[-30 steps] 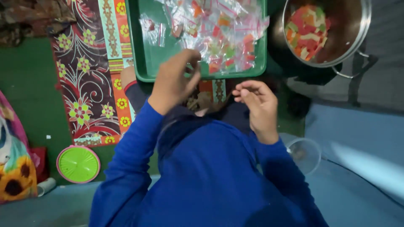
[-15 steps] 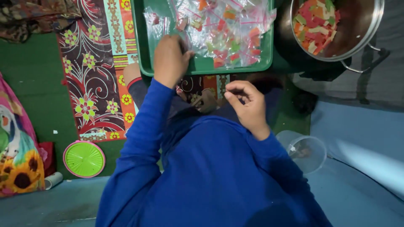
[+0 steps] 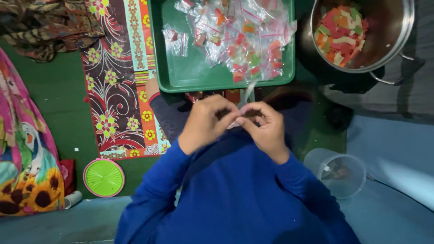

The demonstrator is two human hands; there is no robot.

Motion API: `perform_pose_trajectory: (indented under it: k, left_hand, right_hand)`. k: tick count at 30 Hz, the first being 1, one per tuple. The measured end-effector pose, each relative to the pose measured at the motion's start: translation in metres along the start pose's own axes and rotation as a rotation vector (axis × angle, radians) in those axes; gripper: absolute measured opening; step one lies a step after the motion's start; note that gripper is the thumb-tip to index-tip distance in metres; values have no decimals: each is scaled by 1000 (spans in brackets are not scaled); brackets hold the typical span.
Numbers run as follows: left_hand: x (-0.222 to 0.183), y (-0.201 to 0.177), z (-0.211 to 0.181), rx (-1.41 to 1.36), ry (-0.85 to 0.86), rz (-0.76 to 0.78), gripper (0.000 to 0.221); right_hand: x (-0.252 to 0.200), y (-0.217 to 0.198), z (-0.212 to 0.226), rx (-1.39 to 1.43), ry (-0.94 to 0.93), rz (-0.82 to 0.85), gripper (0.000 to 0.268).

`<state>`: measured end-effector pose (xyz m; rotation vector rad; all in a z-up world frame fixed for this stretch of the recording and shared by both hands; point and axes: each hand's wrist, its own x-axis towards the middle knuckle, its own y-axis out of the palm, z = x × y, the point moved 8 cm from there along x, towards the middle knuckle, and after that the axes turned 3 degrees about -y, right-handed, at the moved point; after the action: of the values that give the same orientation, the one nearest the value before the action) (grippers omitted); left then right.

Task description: Packaging small colorful items into individual zip-lock bags and sealing them manually.

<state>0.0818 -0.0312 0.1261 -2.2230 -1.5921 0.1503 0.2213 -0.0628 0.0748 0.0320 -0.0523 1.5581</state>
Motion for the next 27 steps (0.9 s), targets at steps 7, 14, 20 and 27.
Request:
perform_pose_trajectory:
  k: [7, 14, 20, 27]
  left_hand:
    - [-11, 18, 25, -47, -116, -3, 13]
    - [-16, 26, 39, -30, -238, 28, 12]
    - [-23, 38, 28, 149, -121, -96, 18]
    - [-24, 52, 62, -422, -465, 109, 28]
  right_hand:
    - [-6, -1, 9, -138, 57, 11, 13]
    - [-9, -6, 16, -632, -193, 32, 4]
    - [-10, -14, -23, -306, 3, 32, 37]
    - [-45, -10, -112, 931, 575, 65, 35]
